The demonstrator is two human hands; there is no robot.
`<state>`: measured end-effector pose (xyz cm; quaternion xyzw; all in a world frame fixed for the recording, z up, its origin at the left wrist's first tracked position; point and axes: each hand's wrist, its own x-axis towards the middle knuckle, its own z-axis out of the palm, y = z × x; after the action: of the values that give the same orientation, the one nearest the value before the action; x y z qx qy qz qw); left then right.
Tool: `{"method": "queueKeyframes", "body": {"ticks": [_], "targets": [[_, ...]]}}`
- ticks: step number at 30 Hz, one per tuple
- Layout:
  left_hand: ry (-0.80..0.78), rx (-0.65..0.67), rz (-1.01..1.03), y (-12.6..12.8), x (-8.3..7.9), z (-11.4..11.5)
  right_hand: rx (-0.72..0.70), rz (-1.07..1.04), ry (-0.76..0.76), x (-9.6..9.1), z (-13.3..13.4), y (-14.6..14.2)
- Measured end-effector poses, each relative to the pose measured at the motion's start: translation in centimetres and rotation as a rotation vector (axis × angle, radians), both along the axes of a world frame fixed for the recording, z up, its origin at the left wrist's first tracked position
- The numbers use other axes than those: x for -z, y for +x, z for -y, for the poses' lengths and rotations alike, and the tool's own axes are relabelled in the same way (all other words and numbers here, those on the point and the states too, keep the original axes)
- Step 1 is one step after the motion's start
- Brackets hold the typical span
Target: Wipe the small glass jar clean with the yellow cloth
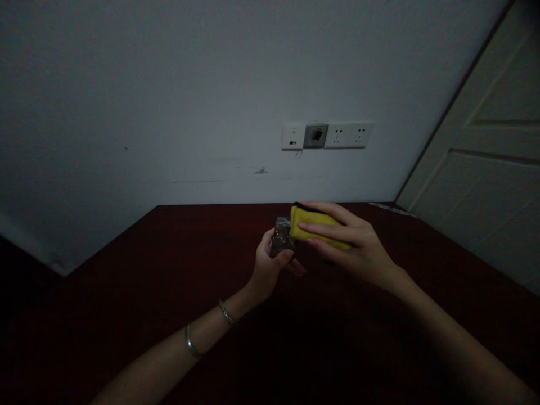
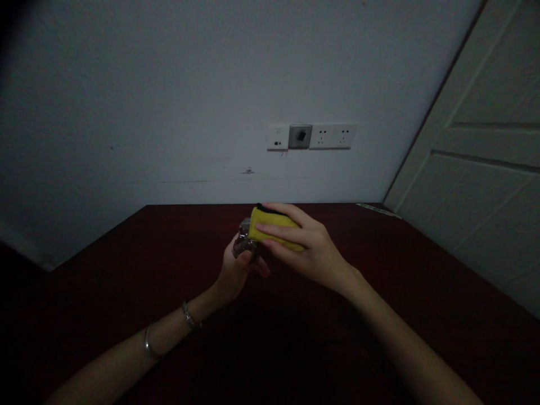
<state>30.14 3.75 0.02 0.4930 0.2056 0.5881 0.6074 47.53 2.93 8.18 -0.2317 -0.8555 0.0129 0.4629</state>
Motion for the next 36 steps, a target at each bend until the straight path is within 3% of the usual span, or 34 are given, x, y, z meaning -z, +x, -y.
{"method": "queueKeyframes", "body": {"ticks": [4,12,17,22,27,33,36], "targets": [[0.029,0.023,-0.015,0.0,0.0,0.1,0.110,-0.057,0.030,0.2,-0.4,-0.1],[-0.001,-0.028,-0.084,0.0,0.1,0.1,-0.109,0.095,-0.092,-0.4,0.2,0.4],[-0.093,-0.096,-0.149,0.3,-0.5,0.1,0.097,0.077,0.023,-0.8,0.7,0.3],[-0.093,-0.158,-0.171,0.6,-0.7,0.1,0.300,0.248,0.111,-0.4,1.0,-0.2],[-0.099,-0.258,-0.165,0.6,-0.7,0.0,0.222,0.401,0.093,-0.5,1.5,-0.2],[-0.092,-0.229,-0.221,0.6,-0.7,0.1,0.337,0.336,0.154,-0.6,0.4,0.8],[-0.089,-0.233,-0.231,0.6,-0.6,0.2,0.208,0.325,0.104,-0.8,0.2,1.1]]}}
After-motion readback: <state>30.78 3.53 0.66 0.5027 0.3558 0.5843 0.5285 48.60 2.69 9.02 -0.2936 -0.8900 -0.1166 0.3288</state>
